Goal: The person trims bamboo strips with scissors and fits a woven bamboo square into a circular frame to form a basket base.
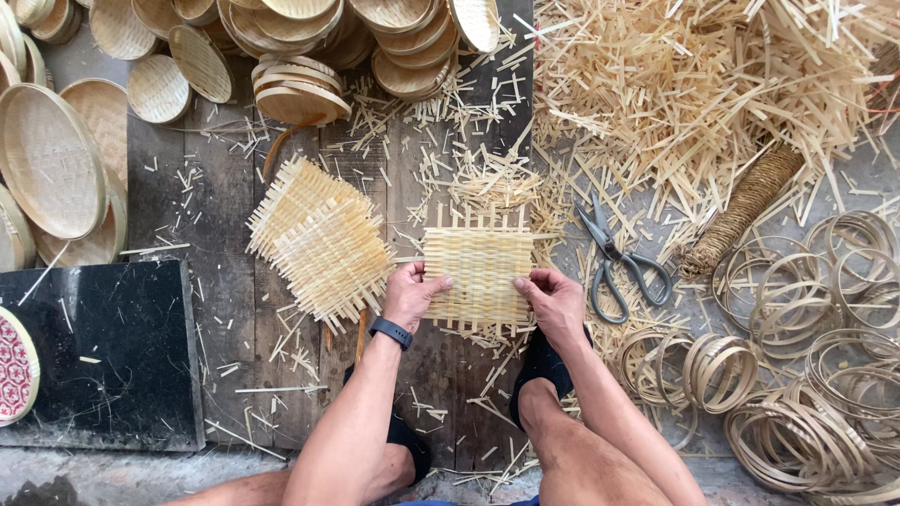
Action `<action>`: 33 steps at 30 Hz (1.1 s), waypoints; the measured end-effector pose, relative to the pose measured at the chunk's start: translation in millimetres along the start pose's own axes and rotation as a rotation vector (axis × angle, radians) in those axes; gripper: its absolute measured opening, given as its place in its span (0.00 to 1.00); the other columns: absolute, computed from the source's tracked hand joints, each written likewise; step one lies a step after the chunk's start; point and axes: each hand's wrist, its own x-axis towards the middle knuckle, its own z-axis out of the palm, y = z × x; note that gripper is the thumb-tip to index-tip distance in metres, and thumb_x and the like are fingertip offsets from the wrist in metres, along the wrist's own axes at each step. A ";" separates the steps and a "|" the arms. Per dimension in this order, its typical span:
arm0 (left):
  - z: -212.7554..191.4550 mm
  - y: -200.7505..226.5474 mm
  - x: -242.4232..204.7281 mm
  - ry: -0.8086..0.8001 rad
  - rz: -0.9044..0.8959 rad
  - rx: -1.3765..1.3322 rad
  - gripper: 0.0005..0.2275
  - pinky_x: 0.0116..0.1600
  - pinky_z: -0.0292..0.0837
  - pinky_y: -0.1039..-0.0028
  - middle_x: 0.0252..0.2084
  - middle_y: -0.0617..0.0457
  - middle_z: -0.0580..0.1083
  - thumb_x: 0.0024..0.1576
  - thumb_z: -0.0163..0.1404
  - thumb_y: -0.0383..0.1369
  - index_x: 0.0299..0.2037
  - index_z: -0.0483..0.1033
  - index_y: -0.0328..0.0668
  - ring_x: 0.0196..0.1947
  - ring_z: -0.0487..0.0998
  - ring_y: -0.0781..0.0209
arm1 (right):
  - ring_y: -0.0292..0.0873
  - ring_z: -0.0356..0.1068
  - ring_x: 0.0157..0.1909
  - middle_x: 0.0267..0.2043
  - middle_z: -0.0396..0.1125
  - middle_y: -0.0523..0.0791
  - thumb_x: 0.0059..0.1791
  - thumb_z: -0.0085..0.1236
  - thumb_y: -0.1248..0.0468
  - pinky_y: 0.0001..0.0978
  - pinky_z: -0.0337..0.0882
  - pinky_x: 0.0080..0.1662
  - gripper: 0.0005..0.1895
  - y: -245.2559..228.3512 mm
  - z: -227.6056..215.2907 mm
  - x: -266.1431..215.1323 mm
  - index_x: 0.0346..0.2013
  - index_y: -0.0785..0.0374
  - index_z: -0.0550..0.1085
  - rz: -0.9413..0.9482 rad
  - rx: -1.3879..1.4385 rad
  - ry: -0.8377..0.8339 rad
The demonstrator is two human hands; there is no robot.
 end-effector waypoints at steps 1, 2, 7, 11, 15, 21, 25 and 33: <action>0.3 2.9 -1.1 0.012 -0.017 0.020 0.15 0.43 0.81 0.75 0.39 0.44 0.81 0.49 0.62 0.18 0.47 0.76 0.29 0.36 0.83 0.62 | 0.30 0.69 0.30 0.32 0.74 0.42 0.44 0.71 0.63 0.20 0.69 0.32 0.14 -1.0 0.1 -0.7 0.40 0.69 0.80 -0.005 -0.062 0.015; 0.7 5.3 -1.8 0.025 -0.035 0.039 0.15 0.43 0.82 0.74 0.39 0.43 0.81 0.49 0.61 0.18 0.47 0.76 0.28 0.36 0.83 0.61 | 0.30 0.69 0.30 0.31 0.74 0.42 0.44 0.71 0.63 0.20 0.69 0.32 0.14 -1.3 1.0 -0.7 0.40 0.69 0.79 -0.008 -0.029 0.006; 3.2 12.5 -4.0 0.051 -0.067 0.048 0.15 0.42 0.82 0.74 0.39 0.42 0.82 0.49 0.62 0.18 0.46 0.76 0.27 0.35 0.83 0.61 | 0.30 0.70 0.31 0.31 0.74 0.42 0.44 0.72 0.63 0.19 0.71 0.33 0.15 0.4 2.4 0.6 0.39 0.69 0.78 -0.050 0.022 0.000; 2.8 11.5 -4.3 0.067 -0.072 0.043 0.16 0.43 0.81 0.73 0.39 0.40 0.81 0.49 0.62 0.18 0.47 0.76 0.26 0.35 0.83 0.60 | 0.31 0.70 0.31 0.31 0.74 0.43 0.44 0.72 0.64 0.20 0.71 0.33 0.15 2.3 3.8 1.1 0.39 0.69 0.78 -0.035 -0.008 0.027; -1.2 0.1 3.0 0.037 -0.062 0.036 0.18 0.48 0.81 0.72 0.42 0.44 0.81 0.48 0.62 0.18 0.49 0.75 0.29 0.39 0.83 0.60 | 0.32 0.72 0.32 0.31 0.75 0.43 0.43 0.72 0.61 0.24 0.73 0.36 0.16 9.1 5.5 3.5 0.38 0.69 0.79 -0.128 -0.104 0.054; -19.6 -16.1 12.6 -0.072 -0.056 -0.045 0.19 0.52 0.78 0.70 0.48 0.46 0.79 0.50 0.59 0.19 0.53 0.74 0.28 0.45 0.81 0.59 | 0.34 0.74 0.33 0.30 0.76 0.44 0.42 0.71 0.58 0.27 0.75 0.38 0.17 21.2 11.1 9.5 0.38 0.67 0.81 -0.169 -0.183 0.116; -19.0 -14.6 13.6 -0.099 -0.062 -0.062 0.24 0.54 0.77 0.71 0.50 0.47 0.79 0.49 0.59 0.18 0.58 0.69 0.27 0.47 0.81 0.60 | 0.36 0.73 0.36 0.34 0.75 0.45 0.43 0.72 0.59 0.28 0.75 0.40 0.19 14.6 3.5 6.1 0.42 0.66 0.79 -0.097 0.007 0.041; -57.0 9.8 4.8 0.252 -0.054 0.084 0.33 0.43 0.75 0.66 0.45 0.47 0.75 0.52 0.62 0.26 0.67 0.58 0.35 0.43 0.77 0.56 | 0.41 0.73 0.34 0.42 0.69 0.44 0.48 0.58 0.63 0.35 0.78 0.35 0.09 20.5 -229.8 6.3 0.43 0.57 0.72 -0.028 0.032 0.847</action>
